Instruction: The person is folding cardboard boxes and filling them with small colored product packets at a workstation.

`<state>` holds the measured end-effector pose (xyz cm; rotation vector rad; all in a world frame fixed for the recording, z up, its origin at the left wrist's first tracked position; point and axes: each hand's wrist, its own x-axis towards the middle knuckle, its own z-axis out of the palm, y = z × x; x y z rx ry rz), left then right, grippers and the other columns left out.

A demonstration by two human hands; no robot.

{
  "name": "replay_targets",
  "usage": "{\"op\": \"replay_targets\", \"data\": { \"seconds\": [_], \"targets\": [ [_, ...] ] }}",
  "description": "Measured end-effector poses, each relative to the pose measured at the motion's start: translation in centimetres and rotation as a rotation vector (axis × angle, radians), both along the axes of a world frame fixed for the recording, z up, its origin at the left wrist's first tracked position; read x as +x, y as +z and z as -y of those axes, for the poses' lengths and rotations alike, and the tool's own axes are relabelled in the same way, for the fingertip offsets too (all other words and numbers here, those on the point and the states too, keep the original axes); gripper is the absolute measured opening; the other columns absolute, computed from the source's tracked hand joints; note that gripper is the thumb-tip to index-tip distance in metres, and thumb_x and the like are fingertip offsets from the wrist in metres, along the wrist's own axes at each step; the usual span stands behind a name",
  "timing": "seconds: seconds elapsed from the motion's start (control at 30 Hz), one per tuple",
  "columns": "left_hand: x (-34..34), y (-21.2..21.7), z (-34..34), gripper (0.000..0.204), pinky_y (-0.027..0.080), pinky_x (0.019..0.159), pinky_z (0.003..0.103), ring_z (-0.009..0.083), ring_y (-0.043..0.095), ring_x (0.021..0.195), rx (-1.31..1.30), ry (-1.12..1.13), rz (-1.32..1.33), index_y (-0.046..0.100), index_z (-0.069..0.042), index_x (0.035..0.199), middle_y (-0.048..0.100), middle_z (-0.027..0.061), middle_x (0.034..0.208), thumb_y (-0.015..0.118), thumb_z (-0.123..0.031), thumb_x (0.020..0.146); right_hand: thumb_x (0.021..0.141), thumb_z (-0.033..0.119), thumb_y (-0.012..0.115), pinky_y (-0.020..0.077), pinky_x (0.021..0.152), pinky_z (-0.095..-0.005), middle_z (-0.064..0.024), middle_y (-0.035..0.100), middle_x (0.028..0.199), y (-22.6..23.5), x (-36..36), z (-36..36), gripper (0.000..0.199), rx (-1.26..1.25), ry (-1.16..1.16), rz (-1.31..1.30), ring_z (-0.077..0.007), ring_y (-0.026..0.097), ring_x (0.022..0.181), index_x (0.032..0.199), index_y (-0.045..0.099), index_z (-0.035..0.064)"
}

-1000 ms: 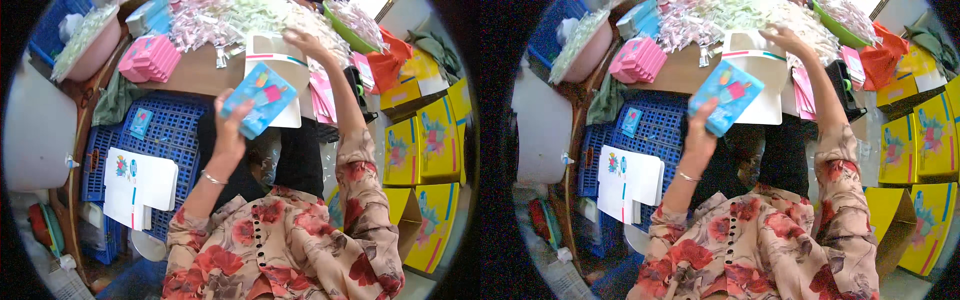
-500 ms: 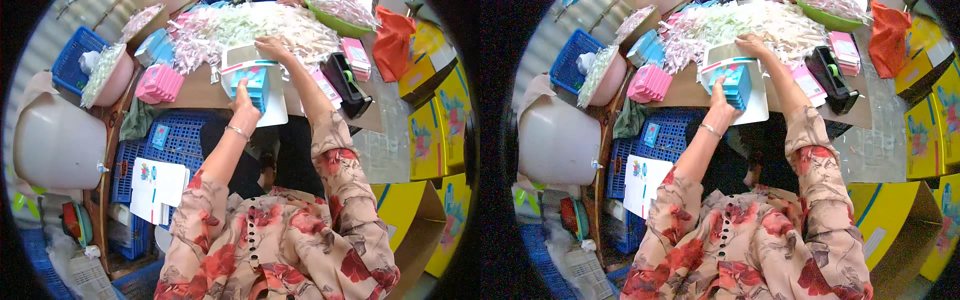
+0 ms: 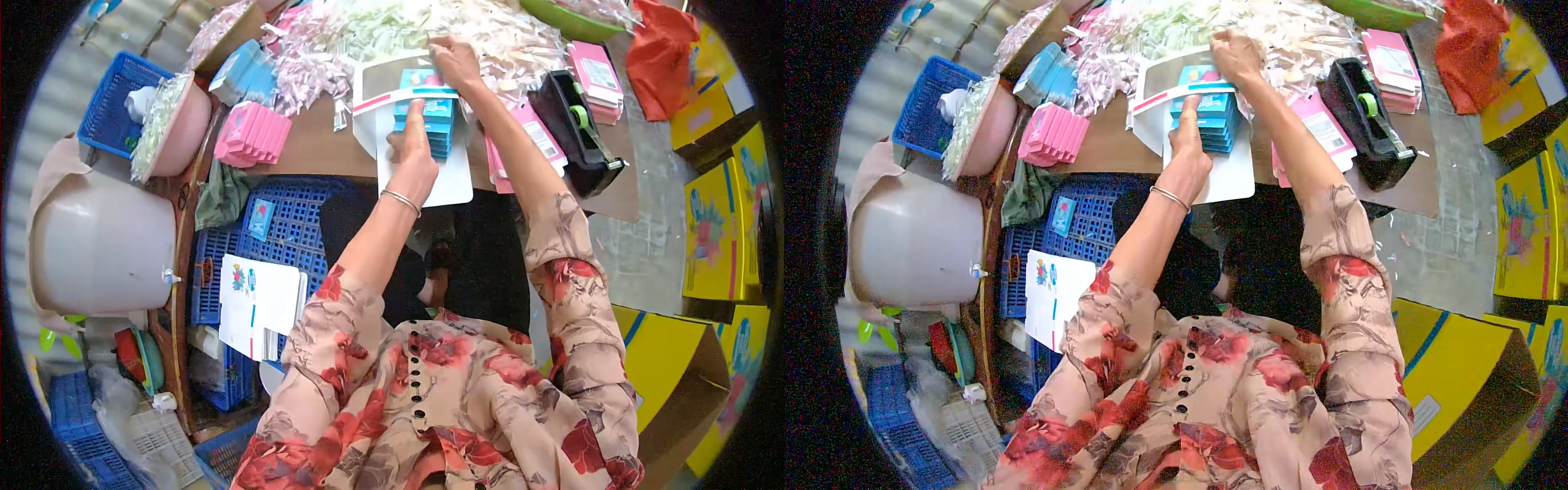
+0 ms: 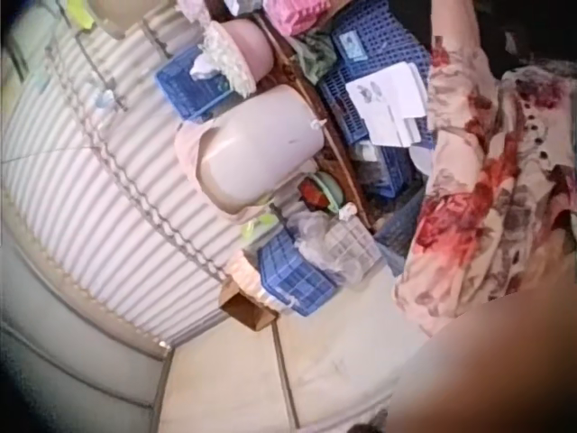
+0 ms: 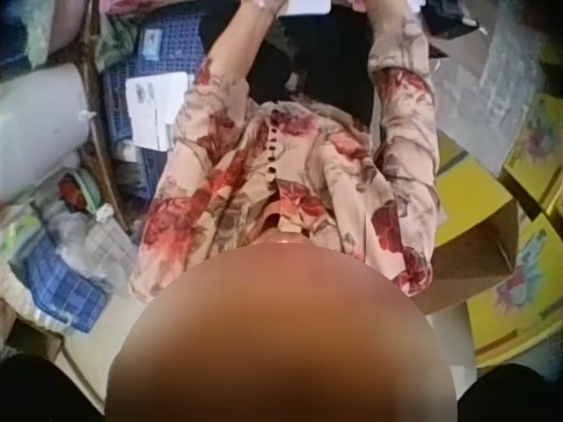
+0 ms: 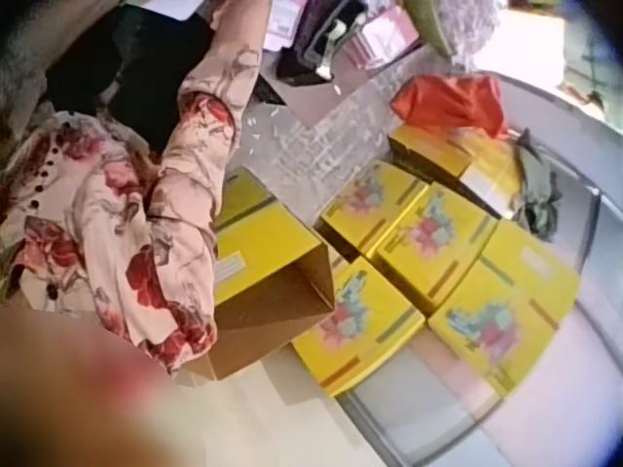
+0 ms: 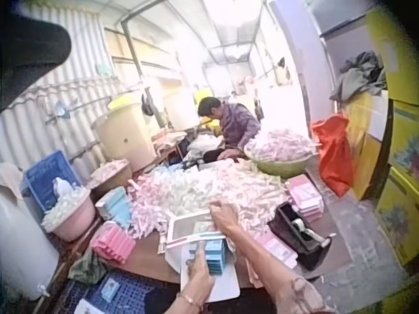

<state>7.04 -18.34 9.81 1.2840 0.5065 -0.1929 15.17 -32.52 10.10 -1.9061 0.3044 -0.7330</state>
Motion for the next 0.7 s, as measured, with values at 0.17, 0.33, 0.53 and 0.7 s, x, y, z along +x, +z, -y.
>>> {"op": "replay_targets", "data": {
  "seconds": [0.17, 0.33, 0.53, 0.7],
  "targets": [
    [0.4, -1.2, 0.6, 0.096, 0.051, 0.086, 0.043, 0.0324, 0.052, 0.111, -0.003, -0.076, -0.008, 0.039, 0.006, 0.132, 0.041, 0.0241, 0.130, 0.081, -0.046, 0.062, 0.082, 0.029, 0.056, 0.0472, 0.087, -0.0339, -0.0186, 0.067, 0.104, -1.9, 0.7, 2.9, 0.041, -0.199, 0.128, -0.033, -0.0290, 0.063, 0.096, 0.111, 0.066, 0.0023],
    [1.6, -1.3, 1.6, 0.091, 0.035, 0.102, 0.050, 0.0402, 0.044, 0.118, 0.176, 0.009, 0.172, 0.029, 0.006, 0.134, 0.038, 0.0276, 0.127, 0.070, -0.049, 0.075, 0.083, 0.027, 0.056, 0.0450, 0.088, -0.0337, -0.0172, 0.064, 0.111, 1.7, -1.1, -1.9, 0.039, 0.272, 0.176, -0.112, -0.0269, 0.060, 0.099, 0.114, 0.065, 0.0036],
    [2.3, -1.2, -1.1, 0.097, 0.036, 0.100, 0.054, 0.0408, 0.043, 0.119, 0.069, -0.402, 0.041, 0.028, -0.001, 0.140, 0.041, 0.0247, 0.127, 0.061, -0.065, 0.074, 0.089, 0.026, 0.049, 0.0446, 0.077, -0.0344, -0.0122, 0.064, 0.094, 2.2, -2.2, -1.8, 0.032, 0.208, 0.191, -0.082, -0.0213, 0.057, 0.086, 0.101, 0.063, 0.0006],
    [0.5, 2.4, -4.8, 0.076, 0.040, 0.095, 0.041, 0.0298, 0.046, 0.118, 0.107, -0.515, 0.014, 0.041, -0.007, 0.138, 0.047, 0.0133, 0.133, 0.059, -0.055, 0.082, 0.090, 0.029, 0.049, 0.0435, 0.079, -0.0331, -0.0124, 0.064, 0.096, 0.3, -1.3, -0.1, 0.034, 0.087, 0.318, -0.060, -0.0218, 0.056, 0.088, 0.104, 0.063, 0.0014]
  ]
}}
